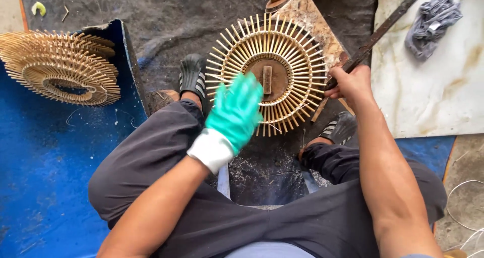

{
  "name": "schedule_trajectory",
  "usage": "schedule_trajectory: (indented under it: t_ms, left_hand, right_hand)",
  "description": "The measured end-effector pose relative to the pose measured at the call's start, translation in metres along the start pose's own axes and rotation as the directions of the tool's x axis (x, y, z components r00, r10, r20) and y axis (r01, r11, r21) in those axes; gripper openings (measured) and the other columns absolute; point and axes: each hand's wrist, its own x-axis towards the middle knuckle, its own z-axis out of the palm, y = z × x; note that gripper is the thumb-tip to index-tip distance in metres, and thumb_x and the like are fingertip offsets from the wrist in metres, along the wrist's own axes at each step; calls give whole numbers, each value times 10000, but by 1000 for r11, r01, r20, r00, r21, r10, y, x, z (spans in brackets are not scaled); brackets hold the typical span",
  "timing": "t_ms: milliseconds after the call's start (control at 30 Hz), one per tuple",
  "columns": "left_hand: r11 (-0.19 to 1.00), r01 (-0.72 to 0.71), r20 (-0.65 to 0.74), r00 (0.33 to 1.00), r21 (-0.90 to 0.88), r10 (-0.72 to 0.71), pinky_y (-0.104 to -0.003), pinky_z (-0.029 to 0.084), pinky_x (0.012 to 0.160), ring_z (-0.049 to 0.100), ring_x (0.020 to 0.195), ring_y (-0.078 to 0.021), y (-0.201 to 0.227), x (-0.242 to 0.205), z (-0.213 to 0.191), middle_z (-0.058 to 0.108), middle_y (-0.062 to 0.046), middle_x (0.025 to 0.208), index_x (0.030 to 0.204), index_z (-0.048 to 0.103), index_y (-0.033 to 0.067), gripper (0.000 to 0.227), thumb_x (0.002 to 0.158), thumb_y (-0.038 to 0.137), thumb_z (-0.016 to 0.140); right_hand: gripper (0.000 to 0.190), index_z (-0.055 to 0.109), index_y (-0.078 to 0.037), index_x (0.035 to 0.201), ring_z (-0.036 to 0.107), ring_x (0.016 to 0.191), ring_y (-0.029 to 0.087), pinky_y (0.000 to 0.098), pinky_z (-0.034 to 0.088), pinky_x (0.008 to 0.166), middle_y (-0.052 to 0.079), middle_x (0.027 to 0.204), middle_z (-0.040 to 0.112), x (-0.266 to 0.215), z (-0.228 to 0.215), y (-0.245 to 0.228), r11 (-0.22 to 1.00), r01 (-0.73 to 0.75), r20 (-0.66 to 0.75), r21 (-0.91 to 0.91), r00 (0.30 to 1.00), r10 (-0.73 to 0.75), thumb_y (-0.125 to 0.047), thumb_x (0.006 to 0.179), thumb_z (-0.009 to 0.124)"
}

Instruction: Manufacturing a circular wooden or bamboo structure by trimming spokes and filing surfaces.

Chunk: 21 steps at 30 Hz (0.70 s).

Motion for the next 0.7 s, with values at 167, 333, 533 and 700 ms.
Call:
schedule_trajectory:
  t_ms: [167, 333, 533, 700]
  left_hand:
    - [999, 32, 33, 999, -3, -32, -617, 279, 1144, 318, 1452, -434, 11, -22, 21, 419, -222, 1545, 1477, 450, 37, 814, 821, 426, 736]
    - [960, 263, 13, 965, -91, -263, -565, 289, 1179, 315, 1455, -456, -35, -10, 35, 440, -213, 1531, 1510, 423, -4, 790, 879, 335, 755]
    - [997, 76, -75, 994, -11, -77, -507, 292, 1229, 375, 1485, -385, -81, 26, 51, 519, -174, 1544, 1498, 517, 31, 643, 900, 166, 712]
    - [983, 162, -229, 957, -86, -178, -472, 383, 1190, 496, 1373, -378, -83, 33, 27, 608, -188, 1414, 1372, 600, 22, 487, 904, 119, 697]
  right_hand:
    - [299, 682, 59, 880, 662, 489, 197, 310, 474, 394, 149, 713, 692, -26, -23, -27, 963, 32, -28, -267, 999, -41, -238, 913, 706]
    - [304, 726, 49, 862, 674, 599, 203, 358, 523, 549, 157, 715, 702, -14, -30, -1, 890, 124, -102, -439, 977, -186, -256, 872, 728]
    - [265, 734, -2, 932, 685, 699, 219, 386, 538, 665, 152, 784, 718, -36, -44, -31, 817, 210, -96, -537, 947, -307, -267, 929, 733]
    - [202, 695, -9, 982, 672, 677, 149, 309, 509, 586, 94, 802, 718, -61, -65, -56, 865, 285, -81, -412, 935, -347, -210, 988, 701]
